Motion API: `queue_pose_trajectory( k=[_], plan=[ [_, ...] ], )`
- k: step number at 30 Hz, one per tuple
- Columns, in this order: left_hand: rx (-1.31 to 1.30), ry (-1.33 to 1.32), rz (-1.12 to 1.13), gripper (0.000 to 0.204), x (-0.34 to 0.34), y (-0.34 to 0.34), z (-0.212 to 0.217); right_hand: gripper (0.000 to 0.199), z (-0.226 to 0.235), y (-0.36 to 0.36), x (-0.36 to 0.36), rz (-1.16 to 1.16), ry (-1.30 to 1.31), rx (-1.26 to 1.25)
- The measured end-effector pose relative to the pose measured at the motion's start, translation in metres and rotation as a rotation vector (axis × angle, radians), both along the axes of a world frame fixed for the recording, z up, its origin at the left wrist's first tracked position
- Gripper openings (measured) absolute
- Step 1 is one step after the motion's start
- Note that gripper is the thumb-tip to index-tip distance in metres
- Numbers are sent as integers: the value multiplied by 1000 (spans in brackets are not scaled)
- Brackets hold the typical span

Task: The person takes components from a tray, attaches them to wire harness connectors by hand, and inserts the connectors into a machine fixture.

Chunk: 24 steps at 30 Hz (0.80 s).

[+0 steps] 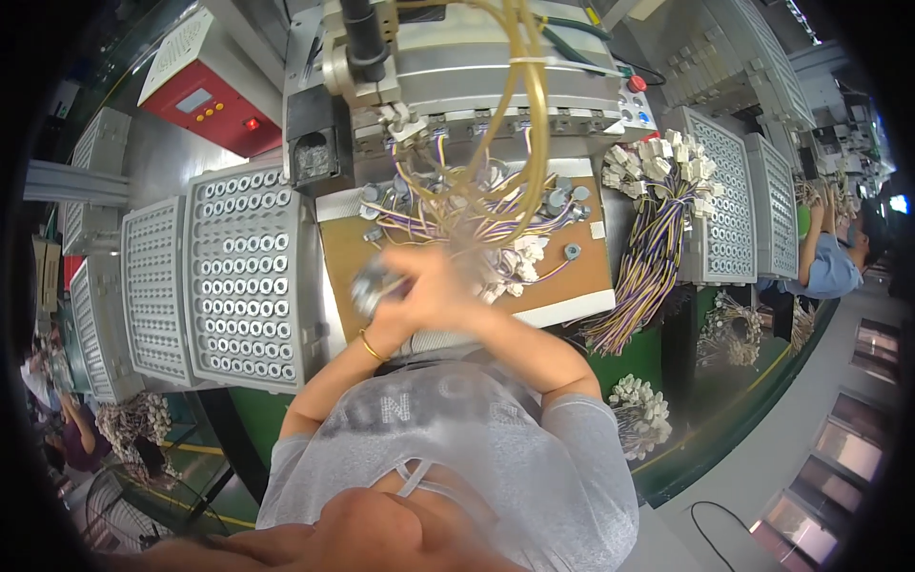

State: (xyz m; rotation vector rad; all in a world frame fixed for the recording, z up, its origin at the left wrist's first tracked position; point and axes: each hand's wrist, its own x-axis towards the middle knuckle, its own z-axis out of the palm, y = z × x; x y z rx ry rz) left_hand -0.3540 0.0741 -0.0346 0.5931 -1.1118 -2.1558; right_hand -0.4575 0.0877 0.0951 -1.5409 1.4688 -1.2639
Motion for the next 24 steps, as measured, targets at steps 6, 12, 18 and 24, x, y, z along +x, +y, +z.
queue_pose_trajectory(
  k=[6,12,18,24],
  plan=[
    [-1115,-389,44,29,-4,-20,33,25,24,18,-42,-42,171,-126],
    [-1224,-612,300,31,7,-26,56,10,-17,8,-159,-981,-673,-205],
    [-1419,-812,195,25,32,-34,33,9,-37,-11,-157,-921,-866,-278],
    [-1184,-714,292,22,30,-48,53,12,-32,-30,-154,-1009,-797,-227]
  ],
)
